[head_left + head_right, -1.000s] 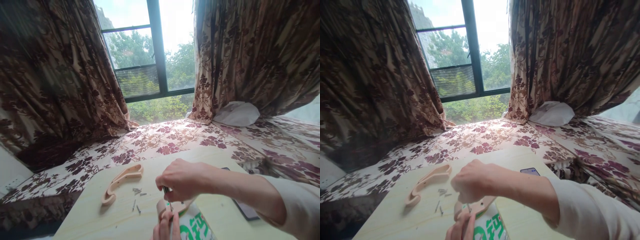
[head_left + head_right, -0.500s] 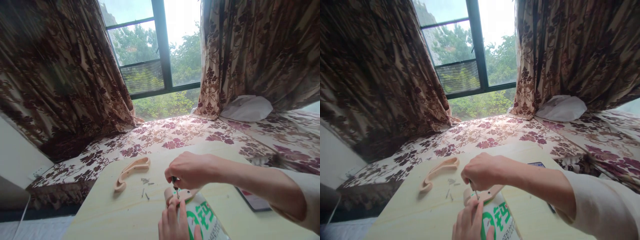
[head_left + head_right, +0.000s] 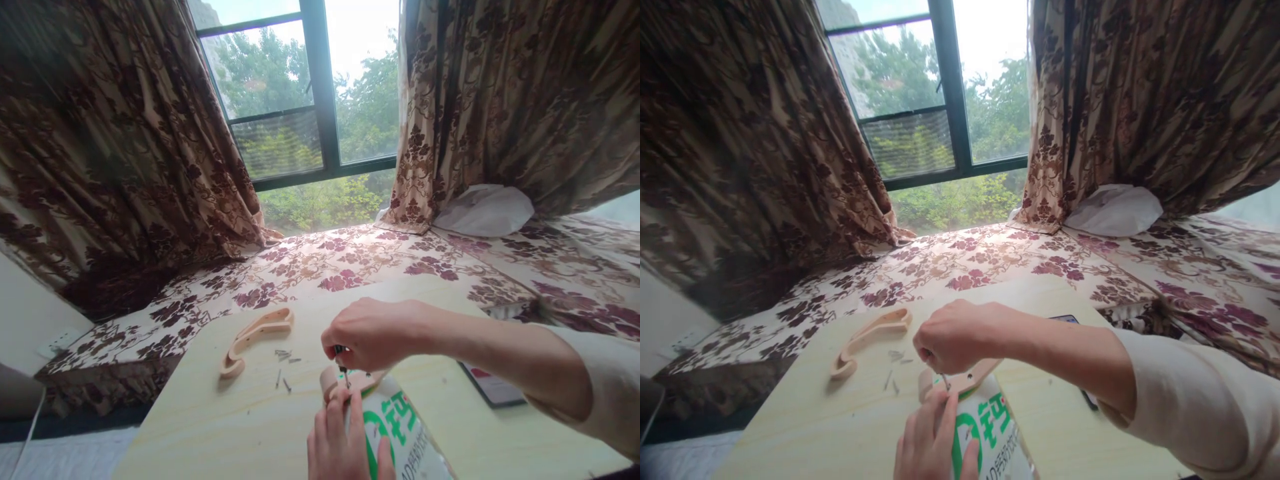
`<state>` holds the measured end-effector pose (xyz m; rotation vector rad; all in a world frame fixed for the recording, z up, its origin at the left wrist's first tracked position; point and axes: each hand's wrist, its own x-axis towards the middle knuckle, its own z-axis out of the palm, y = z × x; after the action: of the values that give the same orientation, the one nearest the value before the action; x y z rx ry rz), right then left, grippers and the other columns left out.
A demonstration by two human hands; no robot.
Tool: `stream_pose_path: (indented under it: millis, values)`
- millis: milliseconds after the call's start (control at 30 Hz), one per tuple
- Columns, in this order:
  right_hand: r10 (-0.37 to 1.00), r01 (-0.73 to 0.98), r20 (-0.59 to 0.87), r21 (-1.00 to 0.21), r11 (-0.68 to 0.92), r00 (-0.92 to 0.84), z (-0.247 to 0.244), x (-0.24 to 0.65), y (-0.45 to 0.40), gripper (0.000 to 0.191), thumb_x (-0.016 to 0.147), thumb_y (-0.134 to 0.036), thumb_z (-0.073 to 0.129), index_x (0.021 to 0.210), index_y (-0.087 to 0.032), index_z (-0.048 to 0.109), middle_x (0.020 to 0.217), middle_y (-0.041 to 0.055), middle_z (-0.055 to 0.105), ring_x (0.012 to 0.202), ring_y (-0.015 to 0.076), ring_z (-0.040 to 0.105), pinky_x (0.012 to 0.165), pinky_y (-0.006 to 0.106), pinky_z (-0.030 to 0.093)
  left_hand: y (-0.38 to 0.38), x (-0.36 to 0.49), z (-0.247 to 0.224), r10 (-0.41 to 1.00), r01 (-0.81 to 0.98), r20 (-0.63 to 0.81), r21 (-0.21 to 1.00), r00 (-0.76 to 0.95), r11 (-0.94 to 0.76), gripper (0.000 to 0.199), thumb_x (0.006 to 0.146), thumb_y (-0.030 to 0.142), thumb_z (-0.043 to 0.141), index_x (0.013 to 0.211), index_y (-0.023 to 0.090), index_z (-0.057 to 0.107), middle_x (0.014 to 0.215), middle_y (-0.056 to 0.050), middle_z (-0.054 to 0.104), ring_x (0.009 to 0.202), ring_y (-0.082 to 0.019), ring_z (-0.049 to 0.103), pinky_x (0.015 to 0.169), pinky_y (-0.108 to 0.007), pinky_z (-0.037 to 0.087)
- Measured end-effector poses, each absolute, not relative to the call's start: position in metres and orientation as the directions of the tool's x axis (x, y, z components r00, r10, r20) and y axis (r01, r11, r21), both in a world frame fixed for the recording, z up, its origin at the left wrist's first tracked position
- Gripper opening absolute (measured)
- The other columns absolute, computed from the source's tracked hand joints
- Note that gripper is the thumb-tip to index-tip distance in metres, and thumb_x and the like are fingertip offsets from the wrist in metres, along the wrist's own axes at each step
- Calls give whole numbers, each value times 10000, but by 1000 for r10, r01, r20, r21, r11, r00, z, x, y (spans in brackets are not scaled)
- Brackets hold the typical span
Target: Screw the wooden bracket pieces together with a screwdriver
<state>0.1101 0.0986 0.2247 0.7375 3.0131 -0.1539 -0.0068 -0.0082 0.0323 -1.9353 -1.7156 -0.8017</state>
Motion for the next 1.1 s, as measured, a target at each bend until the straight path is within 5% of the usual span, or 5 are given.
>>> stream_pose_path:
  millis: [267, 567, 900, 1100]
  values:
    - [588, 591, -78, -10, 807, -805, 221, 107, 97, 321, 854, -347, 450, 880, -135, 689, 754, 128, 705, 647, 198, 609, 498, 276, 282, -8, -10, 32, 736, 982, 670, 59, 92, -177, 421, 748, 274, 526, 1157, 215, 608, 1154, -83, 633, 943, -254, 581, 712, -360, 465]
    - [423, 442, -173, -91, 892, -889, 227, 110, 105, 271, 771, -163, 512, 983, -213, 674, 855, 60, 699, 693, 155, 566, 536, 260, 311, -11, -8, 35, 769, 980, 634, 95, 78, -177, 428, 788, 274, 489, 1205, 222, 574, 1203, -67, 604, 985, -249, 553, 750, -362, 452]
    - [474, 478, -173, 20, 878, -864, 224, 94, 105, 263, 813, -299, 499, 877, -119, 679, 737, 115, 683, 608, 166, 550, 476, 268, 271, -12, -9, 33, 767, 970, 638, 135, 71, -202, 446, 800, 269, 477, 1239, 219, 539, 1245, -62, 570, 1020, -249, 519, 789, -376, 430]
    - [412, 444, -256, -84, 892, -875, 237, 99, 106, 229, 795, -254, 505, 941, -219, 678, 821, 47, 683, 616, 142, 501, 504, 262, 297, -13, -7, 31, 758, 967, 651, 157, 53, -202, 415, 803, 280, 470, 1201, 206, 563, 1225, -76, 574, 1009, -255, 524, 784, -381, 426]
